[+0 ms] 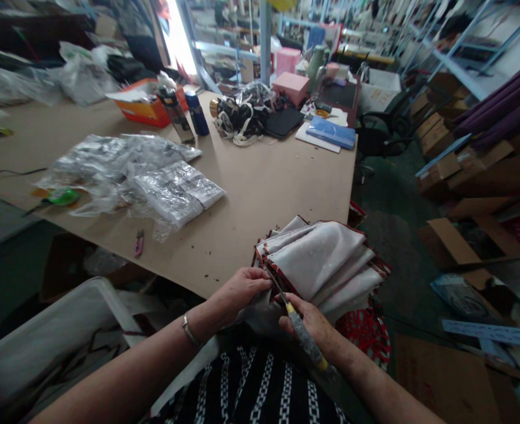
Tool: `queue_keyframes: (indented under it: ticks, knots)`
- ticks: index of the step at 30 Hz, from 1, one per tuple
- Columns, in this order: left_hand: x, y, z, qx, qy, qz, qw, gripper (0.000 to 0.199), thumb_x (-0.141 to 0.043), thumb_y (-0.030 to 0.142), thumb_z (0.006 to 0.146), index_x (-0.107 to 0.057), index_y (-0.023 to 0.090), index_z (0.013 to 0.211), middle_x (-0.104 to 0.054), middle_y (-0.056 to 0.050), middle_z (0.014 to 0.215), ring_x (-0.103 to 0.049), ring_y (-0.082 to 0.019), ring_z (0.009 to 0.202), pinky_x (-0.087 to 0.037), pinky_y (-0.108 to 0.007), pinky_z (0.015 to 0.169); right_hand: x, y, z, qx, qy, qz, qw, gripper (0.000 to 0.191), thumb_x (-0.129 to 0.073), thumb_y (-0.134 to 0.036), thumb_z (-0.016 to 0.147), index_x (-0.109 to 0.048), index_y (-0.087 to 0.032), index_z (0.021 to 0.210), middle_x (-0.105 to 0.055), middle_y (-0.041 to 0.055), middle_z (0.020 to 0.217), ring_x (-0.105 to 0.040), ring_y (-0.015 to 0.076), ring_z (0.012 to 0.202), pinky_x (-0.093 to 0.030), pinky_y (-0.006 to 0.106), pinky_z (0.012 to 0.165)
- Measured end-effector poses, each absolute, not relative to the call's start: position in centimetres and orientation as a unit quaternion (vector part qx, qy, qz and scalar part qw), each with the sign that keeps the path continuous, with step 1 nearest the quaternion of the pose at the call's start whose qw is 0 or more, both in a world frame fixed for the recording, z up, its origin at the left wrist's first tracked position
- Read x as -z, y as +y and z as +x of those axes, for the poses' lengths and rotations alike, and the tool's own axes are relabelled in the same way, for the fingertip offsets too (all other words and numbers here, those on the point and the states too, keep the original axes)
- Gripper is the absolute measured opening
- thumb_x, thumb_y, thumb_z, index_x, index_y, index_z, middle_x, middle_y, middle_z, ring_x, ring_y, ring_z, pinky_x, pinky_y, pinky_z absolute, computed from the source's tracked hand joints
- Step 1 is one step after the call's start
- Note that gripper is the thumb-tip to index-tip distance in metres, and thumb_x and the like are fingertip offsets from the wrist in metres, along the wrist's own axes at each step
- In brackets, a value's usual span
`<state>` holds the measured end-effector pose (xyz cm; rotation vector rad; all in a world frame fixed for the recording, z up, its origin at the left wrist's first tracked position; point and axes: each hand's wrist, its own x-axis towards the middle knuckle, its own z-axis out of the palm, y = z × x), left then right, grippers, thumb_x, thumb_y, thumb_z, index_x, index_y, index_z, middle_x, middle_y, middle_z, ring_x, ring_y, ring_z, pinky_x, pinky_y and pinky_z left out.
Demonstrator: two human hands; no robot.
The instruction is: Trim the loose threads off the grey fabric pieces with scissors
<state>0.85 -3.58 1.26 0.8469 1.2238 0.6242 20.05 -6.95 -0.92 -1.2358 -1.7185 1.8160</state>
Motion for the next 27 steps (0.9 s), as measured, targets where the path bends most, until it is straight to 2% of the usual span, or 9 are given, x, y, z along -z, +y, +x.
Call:
queue_keyframes:
  ticks: [6,10,15,19,20,22,24,27]
  knots:
    - [-1.1,-3.8,0.9,-0.277,0.544,0.371,0.699,0.011,-0.056,0.022,0.066,-0.062,0.013,0.067,-0.056,-0.001,0.057,-0.045,-0.01,0.048,-0.032,-0.023,0.046,1.4,-7.6,20.0,-0.65,-0.58,-0.454,0.187,0.062,-0.056,-0.059,0.076,-0.053,-0.011,0.115,-0.06,0.0048,0.08,-0.054,0.0181,0.07,-0.044,0.028,0.062]
    - [-1.2,-3.9,0.4,-0.27,0.537,0.369,0.709,0.01,-0.058,0.023,0.067,-0.061,0.013,0.065,-0.056,-0.001,0.056,-0.045,-0.009,0.048,-0.032,-0.023,0.047,1.2,-8.2,20.2,-0.658,-0.56,-0.463,0.2,0.059,-0.059,-0.057,0.075,-0.055,-0.011,0.112,-0.059,0.004,0.079,-0.052,0.0155,0.065,-0.042,0.026,0.058]
    - [-3.2,-4.7,-0.7,-0.272,0.505,0.388,0.722,0.011,-0.061,0.024,0.067,-0.062,0.014,0.066,-0.056,0.0,0.057,-0.044,-0.009,0.05,-0.033,-0.023,0.05,-2.7,-8.2,20.7,-0.636,-0.57,-0.461,0.24,0.048,-0.061,-0.047,0.077,-0.051,-0.019,0.115,-0.058,0.0019,0.082,-0.052,0.0157,0.066,-0.043,0.027,0.06]
    - [-6.8,-5.7,0.0,-0.31,0.452,0.438,0.713,0.013,-0.063,0.027,0.07,-0.065,0.014,0.071,-0.058,-0.001,0.065,-0.046,-0.01,0.058,-0.035,-0.023,0.056,-6.0,-7.5,18.6,-0.562,-0.62,-0.457,0.301,0.06,-0.069,-0.026,0.07,-0.039,-0.027,0.122,-0.055,0.001,0.094,-0.054,0.0164,0.078,-0.045,0.026,0.07]
    - [-7.6,-6.0,0.2,-0.331,0.445,0.445,0.703,0.013,-0.062,0.027,0.071,-0.065,0.014,0.07,-0.058,-0.001,0.066,-0.047,-0.01,0.061,-0.036,-0.024,0.058,-6.4,-7.3,17.6,-0.57,-0.619,-0.443,0.31,0.057,-0.067,-0.024,0.07,-0.04,-0.026,0.12,-0.055,0.0012,0.095,-0.054,0.0164,0.079,-0.046,0.026,0.071]
    - [-8.5,-6.4,0.2,-0.38,0.428,0.443,0.69,0.011,-0.062,0.025,0.071,-0.063,0.014,0.069,-0.06,-0.002,0.072,-0.049,-0.011,0.067,-0.039,-0.024,0.065,-7.0,-6.9,15.8,-0.601,-0.602,-0.417,0.319,0.042,-0.062,-0.022,0.071,-0.047,-0.023,0.11,-0.056,0.0009,0.089,-0.055,0.0153,0.074,-0.047,0.026,0.068]
    - [-8.3,-6.9,-0.6,-0.404,0.423,0.434,0.685,0.012,-0.064,0.024,0.07,-0.063,0.015,0.077,-0.06,-0.002,0.078,-0.05,-0.011,0.07,-0.04,-0.025,0.067,-7.7,-6.3,14.9,-0.605,-0.589,-0.423,0.327,0.032,-0.058,-0.021,0.069,-0.052,-0.021,0.1,-0.056,-0.0004,0.079,-0.054,0.0142,0.067,-0.047,0.025,0.062]
    - [-6.0,-8.5,-2.8,-0.339,0.451,0.476,0.674,0.019,-0.065,0.024,0.069,-0.063,0.016,0.087,-0.059,0.0,0.075,-0.049,-0.011,0.065,-0.038,-0.024,0.061,-9.9,-5.0,16.3,-0.532,-0.597,-0.492,0.342,0.037,-0.059,-0.022,0.065,-0.054,-0.022,0.102,-0.056,0.0001,0.078,-0.053,0.0151,0.063,-0.045,0.025,0.054]
